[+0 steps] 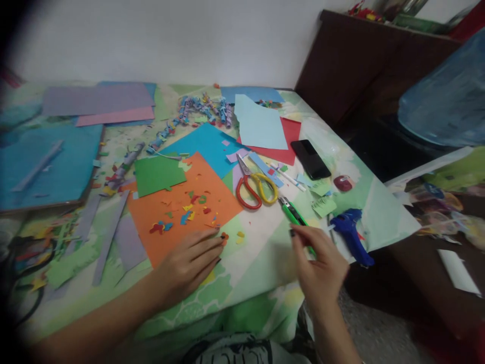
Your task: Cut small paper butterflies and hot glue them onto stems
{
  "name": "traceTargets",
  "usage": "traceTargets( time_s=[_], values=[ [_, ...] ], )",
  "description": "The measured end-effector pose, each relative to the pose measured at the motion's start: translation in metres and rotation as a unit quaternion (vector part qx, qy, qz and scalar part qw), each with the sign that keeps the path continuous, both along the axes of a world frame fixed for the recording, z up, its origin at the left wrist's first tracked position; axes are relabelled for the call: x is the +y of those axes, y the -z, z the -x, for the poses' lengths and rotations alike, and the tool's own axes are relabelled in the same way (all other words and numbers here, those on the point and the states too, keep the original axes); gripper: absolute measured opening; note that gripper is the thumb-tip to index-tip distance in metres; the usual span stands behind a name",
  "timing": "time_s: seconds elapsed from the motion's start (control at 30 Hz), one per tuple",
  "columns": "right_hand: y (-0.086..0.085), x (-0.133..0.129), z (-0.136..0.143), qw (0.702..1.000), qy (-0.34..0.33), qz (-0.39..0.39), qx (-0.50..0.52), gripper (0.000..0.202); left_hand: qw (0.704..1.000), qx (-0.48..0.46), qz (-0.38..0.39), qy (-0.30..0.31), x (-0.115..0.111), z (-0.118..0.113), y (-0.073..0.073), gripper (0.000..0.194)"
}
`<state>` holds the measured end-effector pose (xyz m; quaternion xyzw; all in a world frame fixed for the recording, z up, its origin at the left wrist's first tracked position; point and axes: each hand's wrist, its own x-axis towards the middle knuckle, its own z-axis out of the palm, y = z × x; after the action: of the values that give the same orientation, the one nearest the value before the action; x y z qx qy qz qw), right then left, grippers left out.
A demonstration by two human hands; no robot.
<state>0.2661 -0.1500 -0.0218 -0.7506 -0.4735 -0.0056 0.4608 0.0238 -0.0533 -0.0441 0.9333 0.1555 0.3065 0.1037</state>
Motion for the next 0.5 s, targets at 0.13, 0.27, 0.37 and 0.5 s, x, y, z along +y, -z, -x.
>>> traceTargets(
  time_s=[0.13, 0.27, 0.37, 0.5],
  values=[
    [0.0, -0.023, -0.058, 0.959, 0.205, 0.097, -0.171, 0.034, 0.998, -0.053, 0.013, -0.02, 0.002, 0.005, -0.007, 0.021],
    [0.015, -0.039, -0.108, 0.925, 0.176, 0.27, -0.203, 0.053, 0.996, -0.08, 0.01, -0.047, 0.002, 0.01, -0.008, 0.02],
    [0.023, -0.043, -0.125, 0.923, 0.166, 0.268, -0.221, 0.052, 0.998, -0.048, 0.041, -0.024, 0.002, 0.013, -0.007, 0.025],
    [0.026, -0.037, -0.142, 0.917, 0.182, 0.281, -0.218, 0.056, 0.999, 0.014, 0.042, 0.021, 0.001, 0.012, -0.004, 0.026]
  ],
)
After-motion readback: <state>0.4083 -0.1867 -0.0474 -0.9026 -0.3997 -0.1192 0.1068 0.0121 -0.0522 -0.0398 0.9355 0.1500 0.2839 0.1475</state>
